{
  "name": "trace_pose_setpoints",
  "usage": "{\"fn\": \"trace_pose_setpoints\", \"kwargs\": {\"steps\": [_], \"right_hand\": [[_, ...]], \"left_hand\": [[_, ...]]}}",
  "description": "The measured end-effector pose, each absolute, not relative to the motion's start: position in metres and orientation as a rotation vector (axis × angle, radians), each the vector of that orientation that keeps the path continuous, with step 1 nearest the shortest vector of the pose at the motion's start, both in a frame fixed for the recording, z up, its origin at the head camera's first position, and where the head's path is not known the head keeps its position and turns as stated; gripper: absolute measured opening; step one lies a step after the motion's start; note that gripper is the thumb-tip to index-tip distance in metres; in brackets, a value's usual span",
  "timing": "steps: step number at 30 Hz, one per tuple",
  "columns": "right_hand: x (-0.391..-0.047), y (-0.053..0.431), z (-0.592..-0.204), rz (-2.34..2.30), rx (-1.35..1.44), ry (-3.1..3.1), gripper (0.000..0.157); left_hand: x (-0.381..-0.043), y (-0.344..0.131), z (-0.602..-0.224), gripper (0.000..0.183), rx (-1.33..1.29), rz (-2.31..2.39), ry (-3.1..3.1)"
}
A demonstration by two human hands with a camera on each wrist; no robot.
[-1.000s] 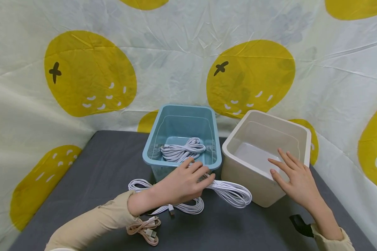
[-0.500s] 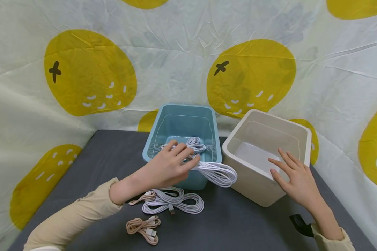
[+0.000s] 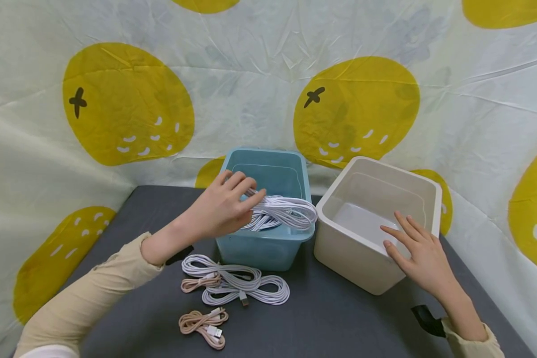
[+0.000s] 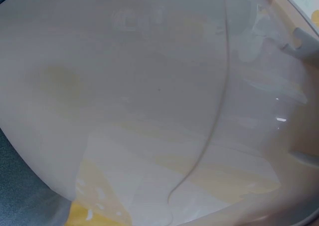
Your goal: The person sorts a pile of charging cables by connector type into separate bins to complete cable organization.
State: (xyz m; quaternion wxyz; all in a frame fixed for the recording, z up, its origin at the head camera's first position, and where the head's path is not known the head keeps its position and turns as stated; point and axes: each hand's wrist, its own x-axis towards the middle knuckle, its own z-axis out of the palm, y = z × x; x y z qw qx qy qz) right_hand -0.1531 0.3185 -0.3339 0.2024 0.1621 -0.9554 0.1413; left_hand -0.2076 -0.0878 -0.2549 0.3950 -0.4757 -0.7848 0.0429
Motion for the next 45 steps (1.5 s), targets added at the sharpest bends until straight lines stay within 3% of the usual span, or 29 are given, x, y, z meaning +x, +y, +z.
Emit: {"fn": "trace_pose_setpoints", "kwargs": {"steps": [26, 45], "right_hand": [[-0.154, 0.319, -0.332, 0.376, 0.467, -2.649, 0.036], [-0.154, 0.320, -0.332, 0.380, 0.461, -2.660, 0.036]], "left_hand": [[-0.281, -0.092, -0.233, 0.025, -1.045, 0.095, -2.027], [-0.317, -0.089, -0.249, 0.023, -1.024, 0.320, -2.160]]}}
